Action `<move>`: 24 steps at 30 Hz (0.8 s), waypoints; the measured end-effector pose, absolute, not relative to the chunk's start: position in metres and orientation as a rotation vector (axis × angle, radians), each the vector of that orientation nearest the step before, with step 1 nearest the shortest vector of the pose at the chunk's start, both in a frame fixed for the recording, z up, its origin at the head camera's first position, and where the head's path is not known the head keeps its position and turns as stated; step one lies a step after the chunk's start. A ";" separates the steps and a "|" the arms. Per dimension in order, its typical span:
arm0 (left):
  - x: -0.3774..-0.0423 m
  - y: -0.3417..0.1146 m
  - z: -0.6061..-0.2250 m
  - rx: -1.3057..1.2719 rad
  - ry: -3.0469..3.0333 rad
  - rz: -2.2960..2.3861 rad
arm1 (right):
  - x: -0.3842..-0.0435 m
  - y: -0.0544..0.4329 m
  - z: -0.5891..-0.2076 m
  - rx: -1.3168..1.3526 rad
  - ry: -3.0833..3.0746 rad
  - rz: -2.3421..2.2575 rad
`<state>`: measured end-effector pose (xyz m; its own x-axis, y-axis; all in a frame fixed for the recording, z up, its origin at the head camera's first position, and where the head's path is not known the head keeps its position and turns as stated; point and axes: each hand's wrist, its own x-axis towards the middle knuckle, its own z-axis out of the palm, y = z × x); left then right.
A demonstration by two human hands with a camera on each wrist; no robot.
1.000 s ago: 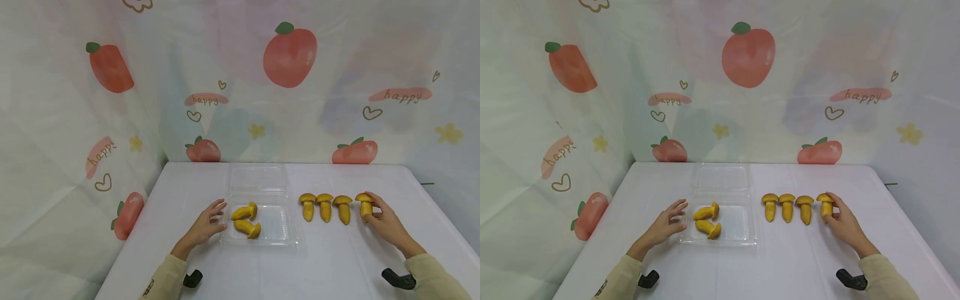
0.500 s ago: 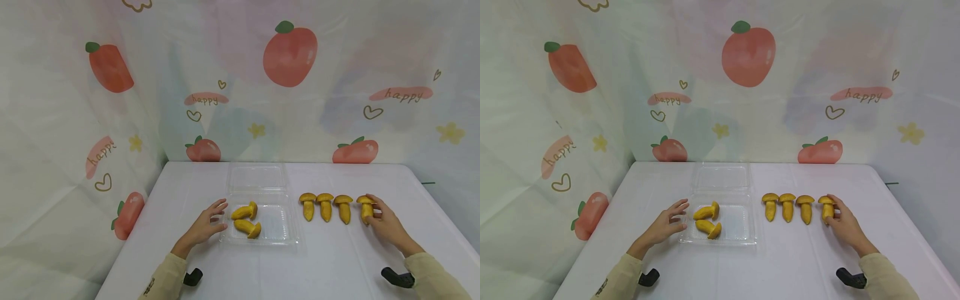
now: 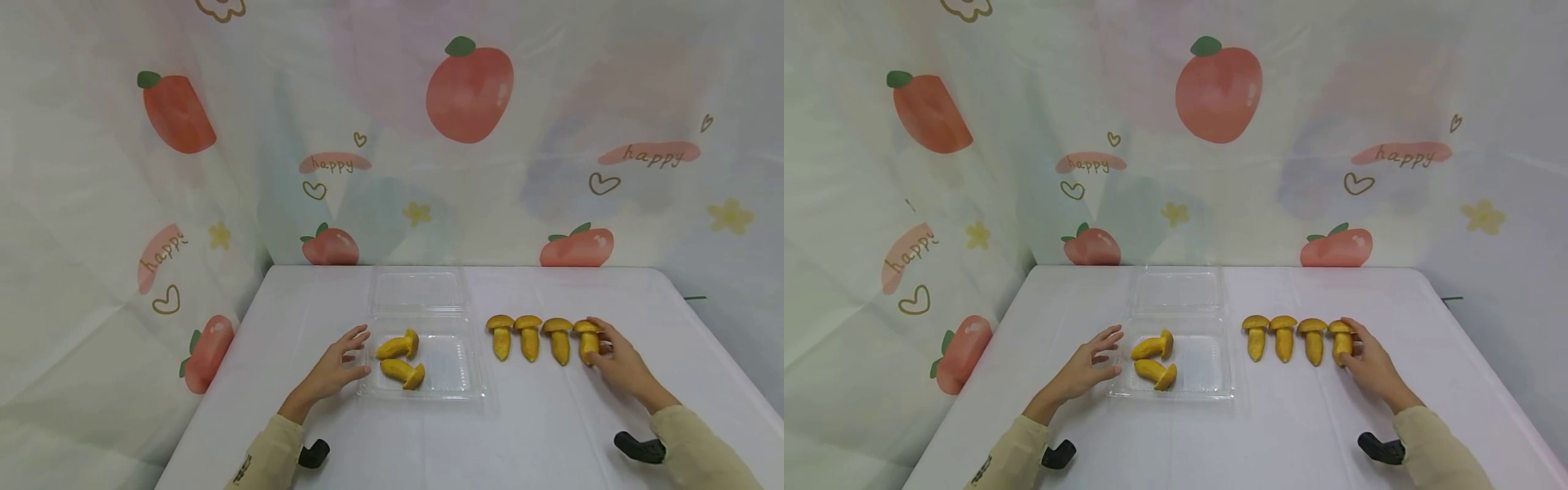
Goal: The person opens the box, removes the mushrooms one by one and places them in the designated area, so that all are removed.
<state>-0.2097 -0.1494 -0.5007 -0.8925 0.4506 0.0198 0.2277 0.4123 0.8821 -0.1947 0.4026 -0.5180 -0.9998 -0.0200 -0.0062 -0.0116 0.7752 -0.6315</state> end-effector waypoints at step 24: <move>-0.212 -0.155 -0.500 0.681 2.450 1.372 | -0.189 0.405 -0.509 0.034 2.887 -0.997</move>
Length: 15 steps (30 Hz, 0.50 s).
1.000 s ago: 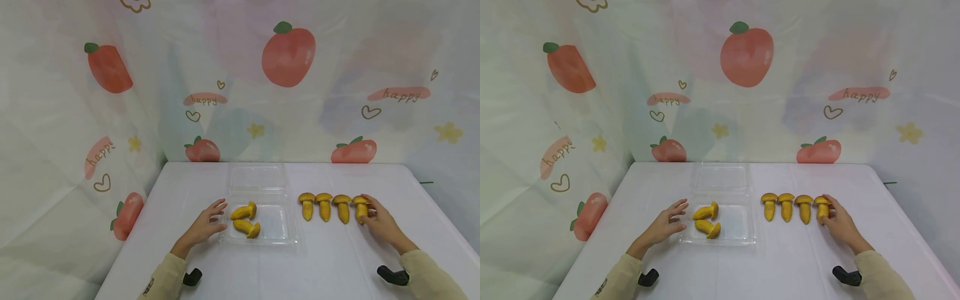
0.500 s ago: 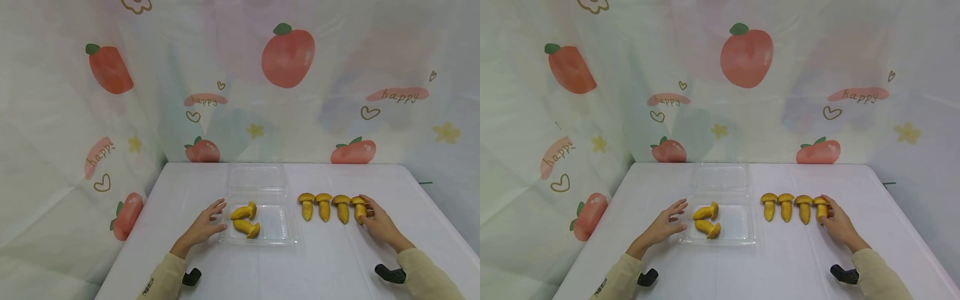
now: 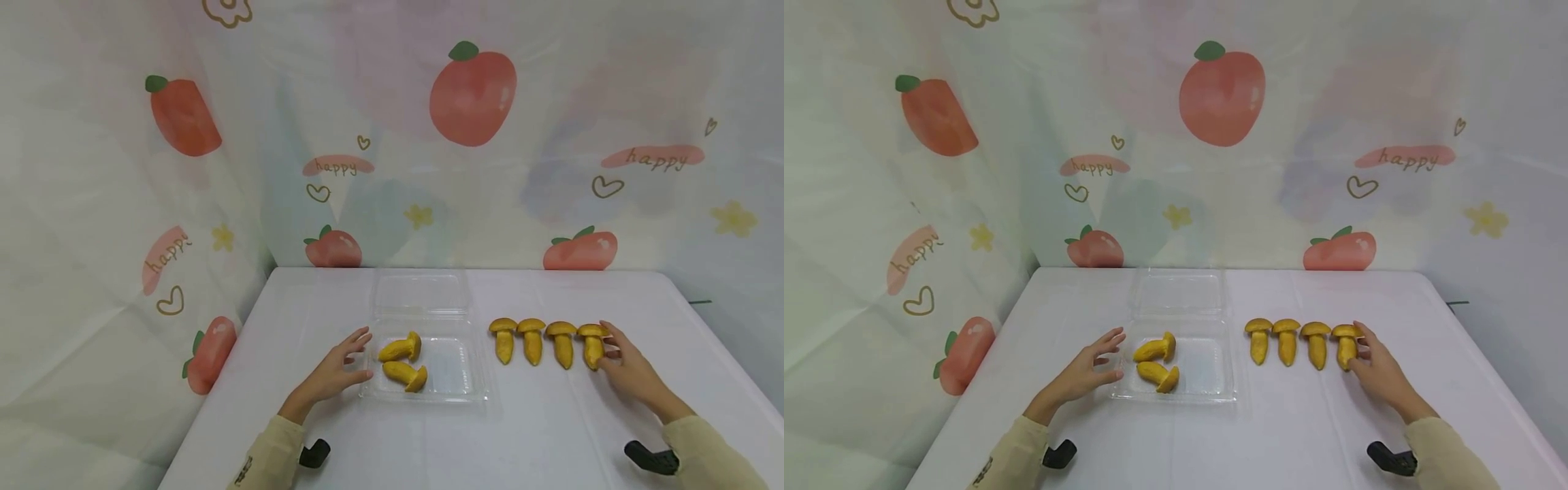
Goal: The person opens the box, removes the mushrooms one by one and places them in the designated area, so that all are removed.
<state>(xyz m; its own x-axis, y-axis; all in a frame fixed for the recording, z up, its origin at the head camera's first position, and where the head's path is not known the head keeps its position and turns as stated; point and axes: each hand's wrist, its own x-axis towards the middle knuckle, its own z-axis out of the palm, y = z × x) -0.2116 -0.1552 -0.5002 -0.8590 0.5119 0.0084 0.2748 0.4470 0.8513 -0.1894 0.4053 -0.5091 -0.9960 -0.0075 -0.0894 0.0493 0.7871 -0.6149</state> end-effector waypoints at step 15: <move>-0.211 -0.155 -0.501 0.697 2.462 1.365 | -0.178 0.406 -0.488 -0.029 2.898 -0.949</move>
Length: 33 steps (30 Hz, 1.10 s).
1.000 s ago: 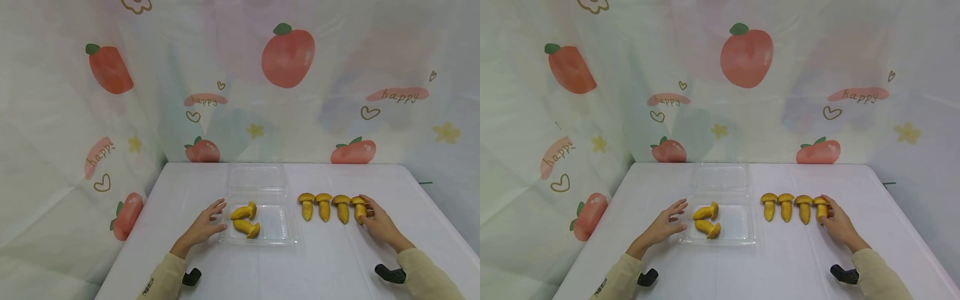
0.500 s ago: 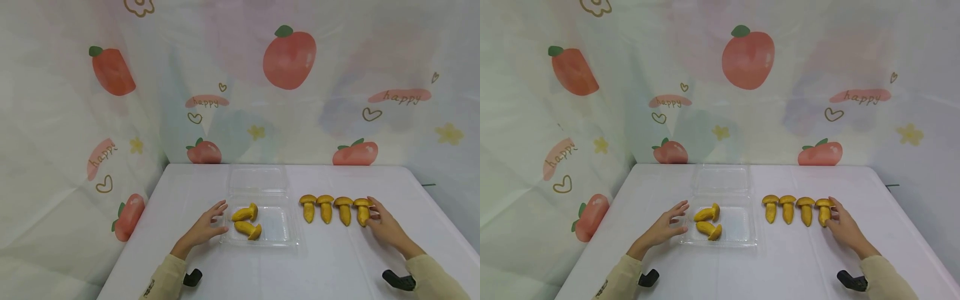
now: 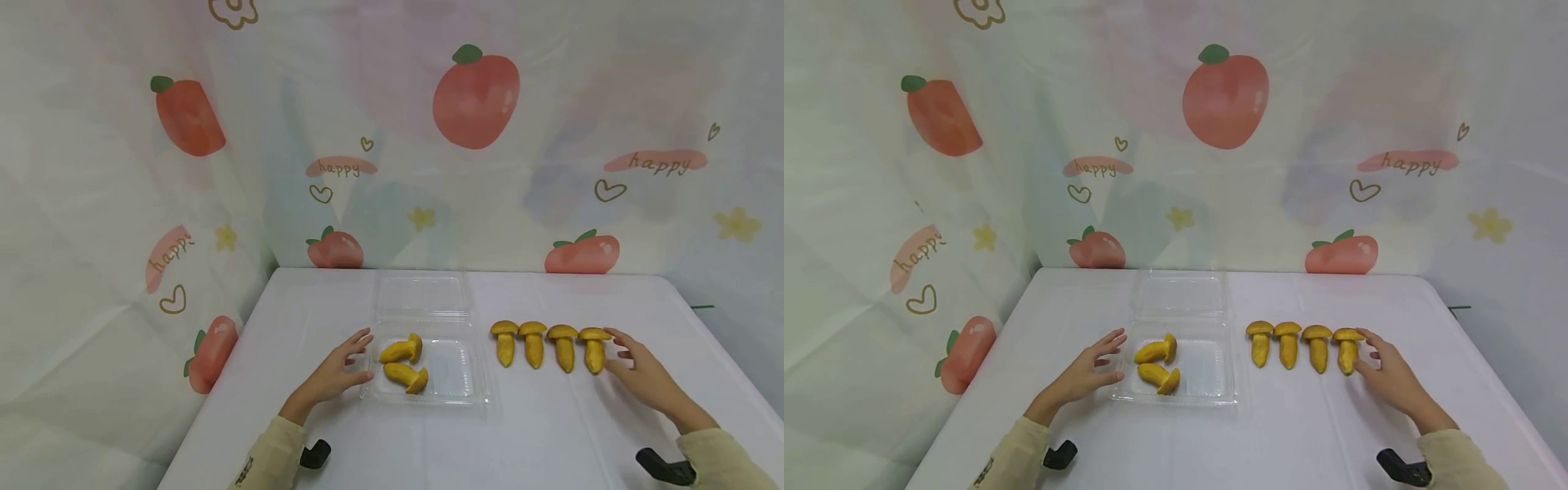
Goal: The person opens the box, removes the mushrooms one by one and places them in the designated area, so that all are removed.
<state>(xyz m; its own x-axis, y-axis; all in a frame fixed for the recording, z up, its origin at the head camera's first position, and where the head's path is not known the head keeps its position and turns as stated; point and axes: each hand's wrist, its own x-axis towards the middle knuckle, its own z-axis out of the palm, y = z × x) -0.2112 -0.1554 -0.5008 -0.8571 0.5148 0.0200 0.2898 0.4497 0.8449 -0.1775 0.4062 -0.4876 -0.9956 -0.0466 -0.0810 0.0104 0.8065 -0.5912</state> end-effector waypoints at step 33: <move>-0.211 -0.155 -0.502 0.689 2.493 1.345 | -0.171 0.327 -0.460 -0.366 2.969 -1.122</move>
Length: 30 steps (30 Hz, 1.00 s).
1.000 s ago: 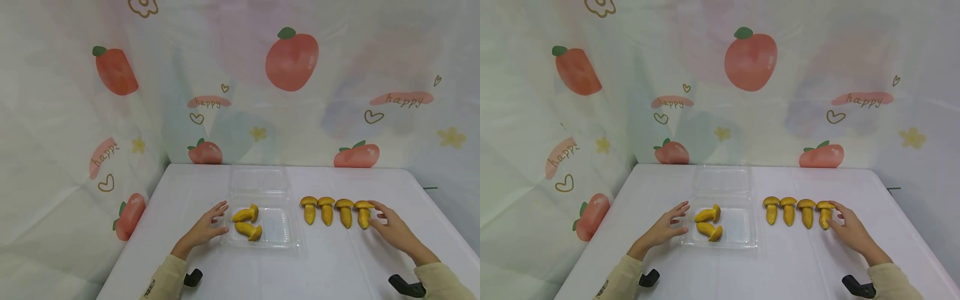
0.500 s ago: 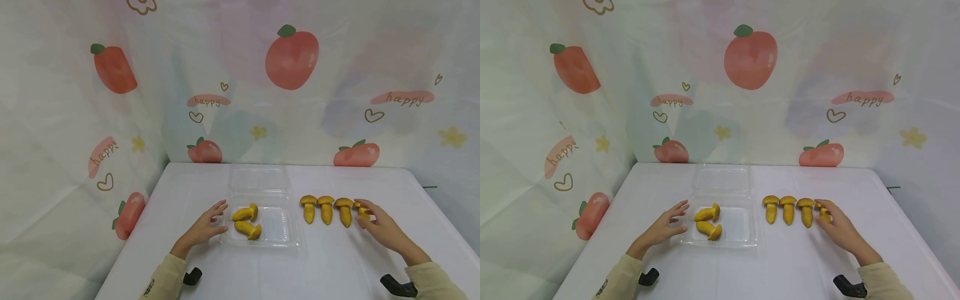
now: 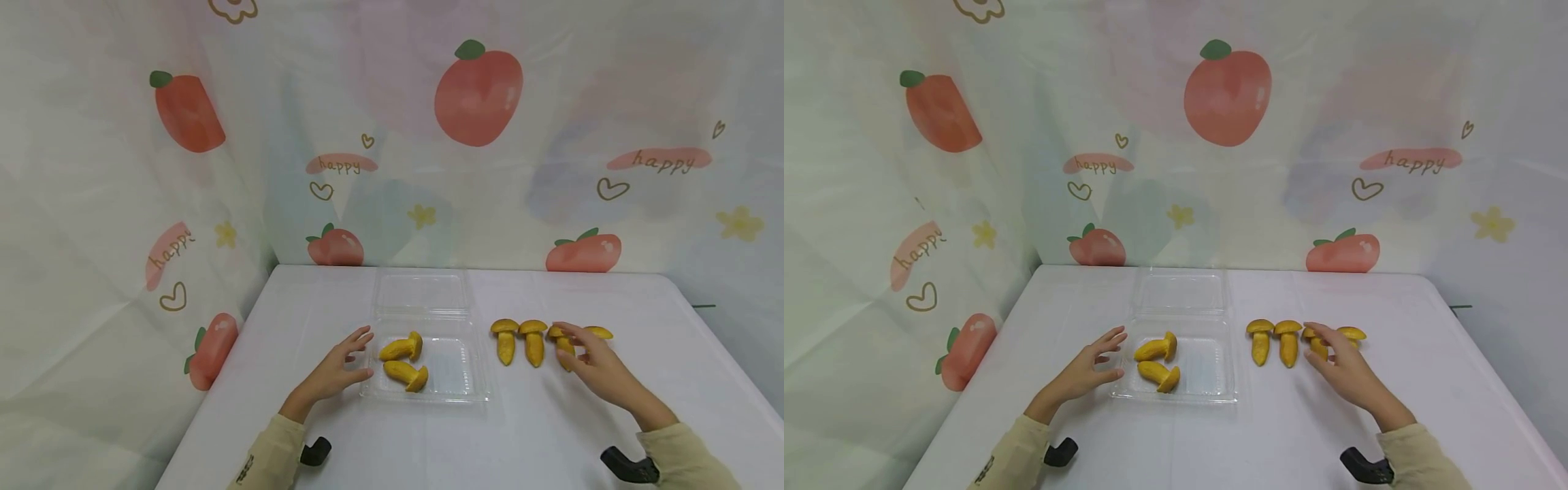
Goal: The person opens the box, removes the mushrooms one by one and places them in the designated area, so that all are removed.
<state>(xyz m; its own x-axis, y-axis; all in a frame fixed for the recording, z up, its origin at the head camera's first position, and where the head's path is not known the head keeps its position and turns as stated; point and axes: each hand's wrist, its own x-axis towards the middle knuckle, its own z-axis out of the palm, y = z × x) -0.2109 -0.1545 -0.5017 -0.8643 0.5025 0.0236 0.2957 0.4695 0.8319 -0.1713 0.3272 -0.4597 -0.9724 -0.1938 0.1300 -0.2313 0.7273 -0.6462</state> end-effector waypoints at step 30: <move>-0.211 -0.156 -0.499 0.715 2.493 1.333 | -0.172 0.258 -0.450 0.536 -2.778 1.119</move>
<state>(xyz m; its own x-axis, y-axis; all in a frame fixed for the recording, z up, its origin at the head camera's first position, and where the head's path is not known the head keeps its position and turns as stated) -0.2105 -0.1561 -0.4994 -0.8558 0.5165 0.0301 0.3119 0.4686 0.8266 -0.1717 0.2581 -0.4498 -0.9333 -0.2845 0.2192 -0.3571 0.6683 -0.6526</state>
